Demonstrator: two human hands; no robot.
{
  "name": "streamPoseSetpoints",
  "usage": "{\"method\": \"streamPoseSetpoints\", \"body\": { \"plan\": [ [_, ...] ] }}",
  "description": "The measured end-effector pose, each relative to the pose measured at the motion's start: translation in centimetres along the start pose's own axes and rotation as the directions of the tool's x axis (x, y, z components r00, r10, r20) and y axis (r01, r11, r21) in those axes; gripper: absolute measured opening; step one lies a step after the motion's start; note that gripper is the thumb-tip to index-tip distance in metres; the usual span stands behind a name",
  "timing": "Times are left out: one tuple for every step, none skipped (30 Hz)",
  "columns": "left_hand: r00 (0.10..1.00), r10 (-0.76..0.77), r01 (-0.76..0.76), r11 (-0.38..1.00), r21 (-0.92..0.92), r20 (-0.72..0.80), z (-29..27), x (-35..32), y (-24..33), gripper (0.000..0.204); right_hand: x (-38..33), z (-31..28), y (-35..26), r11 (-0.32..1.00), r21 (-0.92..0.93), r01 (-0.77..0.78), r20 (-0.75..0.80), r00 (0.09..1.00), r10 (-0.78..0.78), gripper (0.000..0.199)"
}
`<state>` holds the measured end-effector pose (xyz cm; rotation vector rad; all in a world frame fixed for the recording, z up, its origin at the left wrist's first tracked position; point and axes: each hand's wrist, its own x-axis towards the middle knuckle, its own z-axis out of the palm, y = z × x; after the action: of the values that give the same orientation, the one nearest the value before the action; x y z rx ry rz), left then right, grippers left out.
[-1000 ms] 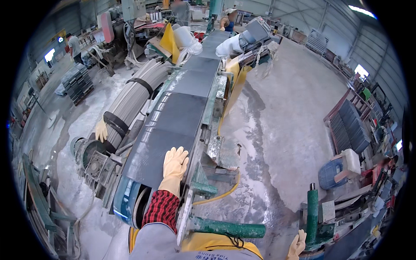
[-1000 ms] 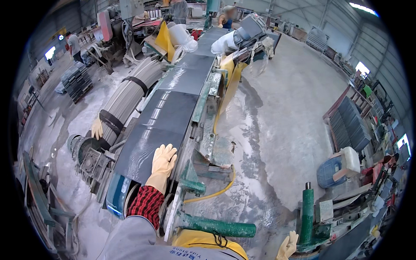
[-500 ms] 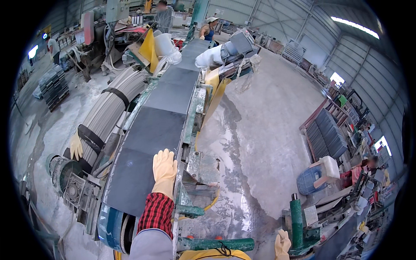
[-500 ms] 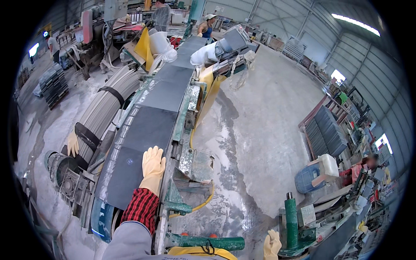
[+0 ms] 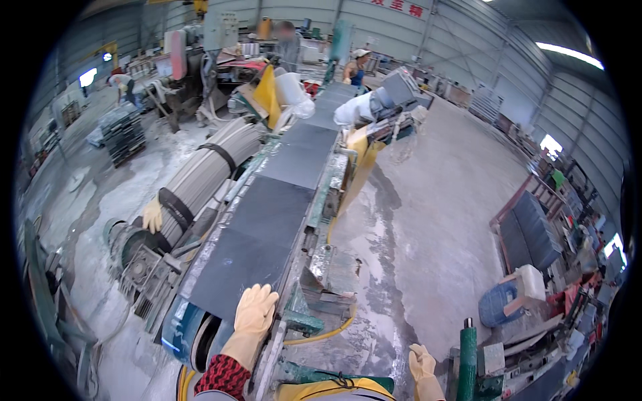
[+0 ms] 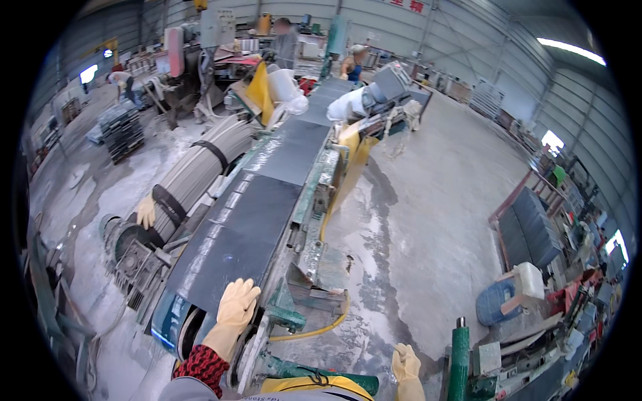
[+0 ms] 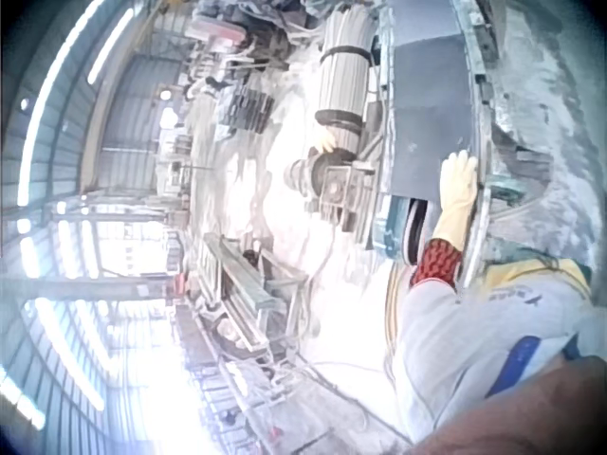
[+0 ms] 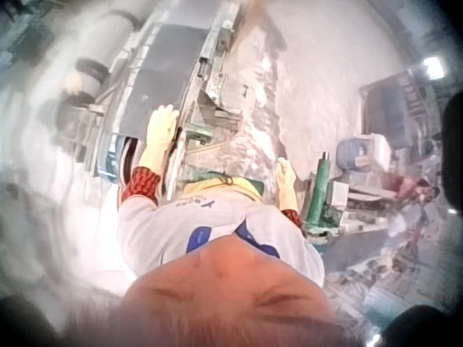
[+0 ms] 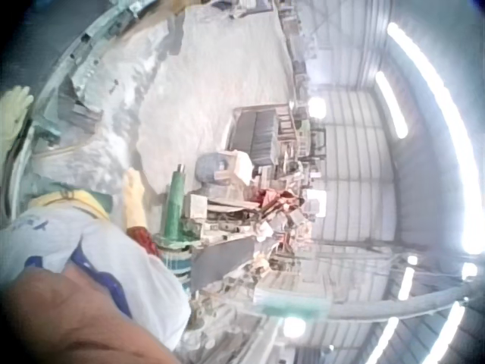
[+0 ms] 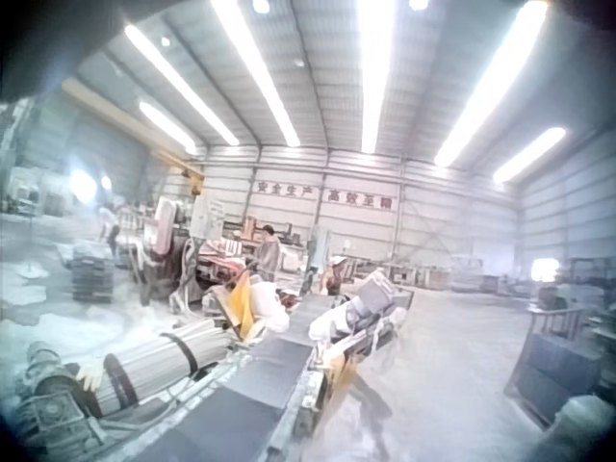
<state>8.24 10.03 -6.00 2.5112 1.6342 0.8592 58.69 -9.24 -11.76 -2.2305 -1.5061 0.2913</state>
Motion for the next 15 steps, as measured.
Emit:
{"method": "streamPoseSetpoints", "body": {
  "plan": [
    [1.000, 0.000, 0.000, 1.000, 0.020, -0.014, -0.3, -1.8, 0.1, 0.025, 0.3, -0.2, -0.7, 0.999, -0.009, -0.044, 0.060, 0.997, 0.045, 0.024],
    [1.000, -0.011, 0.011, 1.000, 0.010, 0.025, -1.3, -2.7, 0.9, 0.027, 0.4, 0.2, -0.2, 0.998, -0.019, -0.068, 0.093, 0.993, 0.069, 0.026],
    [1.000, -0.009, 0.009, 1.000, -0.008, 0.014, -1.7, -4.0, 1.2, 0.028, 0.4, 0.8, 1.2, 0.995, -0.030, -0.091, 0.126, 0.987, 0.094, 0.028],
    [1.000, -0.010, 0.010, 1.000, -0.018, 0.003, -2.2, -5.2, 1.4, 0.028, 0.5, 1.6, 2.3, 0.993, -0.038, -0.110, 0.164, 0.980, 0.115, 0.030],
    [0.999, -0.020, 0.021, 0.999, -0.034, 0.026, -2.9, -5.8, 1.8, 0.028, 0.5, 2.4, 3.4, 0.984, -0.090, -0.155, 0.218, 0.961, 0.171, 0.033],
    [0.999, -0.020, 0.021, 0.999, -0.036, 0.036, -3.6, -6.1, 1.8, 0.027, 0.3, 3.2, 4.4, 0.956, -0.148, -0.254, 0.304, 0.908, 0.288, 0.034],
    [0.999, -0.028, 0.029, 0.999, -0.029, 0.045, -4.4, -6.6, 1.5, 0.026, 0.3, 3.7, 4.2, 0.919, -0.214, -0.332, 0.387, 0.834, 0.392, 0.035],
    [0.998, -0.032, 0.034, 0.999, -0.032, 0.046, -5.1, -7.0, 1.2, 0.026, 0.6, 3.3, 3.6, 0.870, -0.291, -0.398, 0.447, 0.747, 0.491, 0.036],
    [0.998, -0.058, 0.058, 0.998, -0.037, -0.015, -4.2, -7.9, -0.5, 0.025, 0.0, 4.8, 6.4, 0.896, -0.225, -0.383, 0.505, 0.741, 0.443, 0.042],
    [0.994, -0.103, 0.103, 0.995, 0.008, 0.028, -4.4, -6.7, -0.8, 0.027, -1.0, 6.5, 10.4, 0.892, -0.200, -0.405, 0.542, 0.713, 0.445, 0.043],
    [0.985, -0.172, 0.170, 0.984, 0.055, 0.033, -4.1, -5.3, -1.5, 0.028, -1.8, 8.2, 13.9, 0.887, -0.173, -0.429, 0.577, 0.686, 0.444, 0.044],
    [0.965, -0.260, 0.255, 0.959, 0.121, 0.031, -3.8, -4.7, -2.3, 0.030, -1.6, 9.6, 15.5, 0.890, -0.146, -0.433, 0.629, 0.654, 0.421, 0.045],
    [0.958, -0.284, 0.288, 0.945, 0.154, -0.051, -3.2, -4.6, -3.3, 0.032, -1.0, 9.6, 14.5, 0.924, -0.186, -0.335, 0.665, 0.649, 0.370, 0.045],
    [0.945, -0.300, 0.321, 0.929, 0.185, -0.134, -2.3, -4.3, -4.5, 0.034, -0.5, 9.7, 13.3, 0.947, -0.222, -0.232, 0.701, 0.637, 0.321, 0.045],
    [0.927, -0.312, 0.352, 0.914, 0.200, -0.209, -1.5, -4.1, -5.1, 0.036, -0.4, 9.4, 12.8, 0.956, -0.261, -0.135, 0.727, 0.624, 0.287, 0.045]
  ]
}}
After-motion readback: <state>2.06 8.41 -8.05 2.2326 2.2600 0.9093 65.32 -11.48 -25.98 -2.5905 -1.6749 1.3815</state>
